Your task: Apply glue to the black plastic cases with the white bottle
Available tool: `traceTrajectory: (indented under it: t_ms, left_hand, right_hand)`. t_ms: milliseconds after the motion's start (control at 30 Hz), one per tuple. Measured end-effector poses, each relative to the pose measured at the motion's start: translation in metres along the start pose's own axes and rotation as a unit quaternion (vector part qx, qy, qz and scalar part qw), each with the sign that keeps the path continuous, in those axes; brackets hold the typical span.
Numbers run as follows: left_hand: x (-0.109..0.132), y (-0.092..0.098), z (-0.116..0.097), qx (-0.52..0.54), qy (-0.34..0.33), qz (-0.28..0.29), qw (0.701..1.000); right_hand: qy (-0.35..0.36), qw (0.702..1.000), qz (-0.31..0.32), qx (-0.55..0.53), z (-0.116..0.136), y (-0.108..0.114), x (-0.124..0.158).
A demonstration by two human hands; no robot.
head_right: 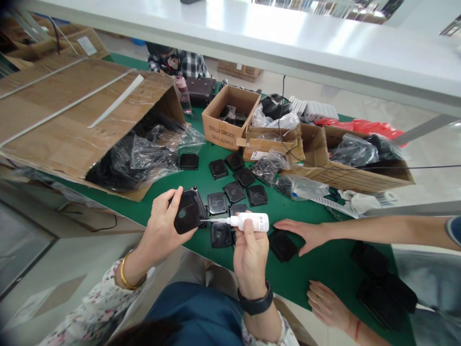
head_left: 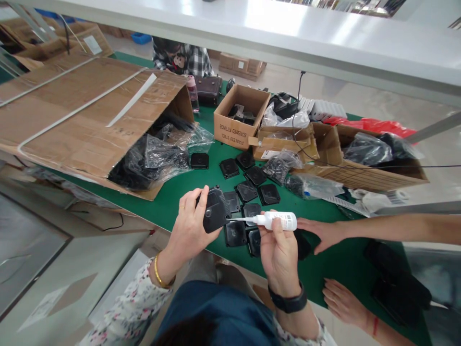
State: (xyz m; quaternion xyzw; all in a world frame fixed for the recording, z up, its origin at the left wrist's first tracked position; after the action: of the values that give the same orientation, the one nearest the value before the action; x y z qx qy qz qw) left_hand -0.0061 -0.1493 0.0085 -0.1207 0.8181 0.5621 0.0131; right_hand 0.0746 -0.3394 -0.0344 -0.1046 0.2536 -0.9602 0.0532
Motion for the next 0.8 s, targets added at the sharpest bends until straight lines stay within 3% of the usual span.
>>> traceTrajectory:
  t_ms: [167,333,467,800]
  left_hand:
    - [-0.001,0.002,-0.002,0.001,-0.008,-0.002,1.0]
    - [-0.003,0.004,-0.002,0.007,-0.016,-0.006,1.0]
    - [-0.006,0.005,-0.003,0.006,-0.023,-0.015,1.0]
    - [-0.009,0.009,-0.004,0.0,-0.02,-0.032,0.999]
  right_hand:
    - [0.014,1.0,0.005,0.002,0.008,-0.006,0.002]
    - [0.079,0.994,0.047,0.067,0.025,-0.013,0.006]
    - [0.107,0.979,0.101,0.137,0.038,-0.023,0.011]
    - [0.186,0.936,0.147,0.259,0.06,-0.053,0.015]
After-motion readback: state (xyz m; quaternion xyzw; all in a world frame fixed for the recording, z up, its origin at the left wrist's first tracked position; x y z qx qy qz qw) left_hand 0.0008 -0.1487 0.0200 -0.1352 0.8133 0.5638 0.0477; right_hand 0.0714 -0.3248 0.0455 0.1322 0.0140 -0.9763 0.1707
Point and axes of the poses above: each hand's wrist, its own x-axis away from the middle knuckle, its own y-axis out of the back of the hand, z = x × y, the point moved 4 cm from there along -x, towards the middle knuckle, and after that the axes turned 11 degrees about z, right-handed, at the moved point
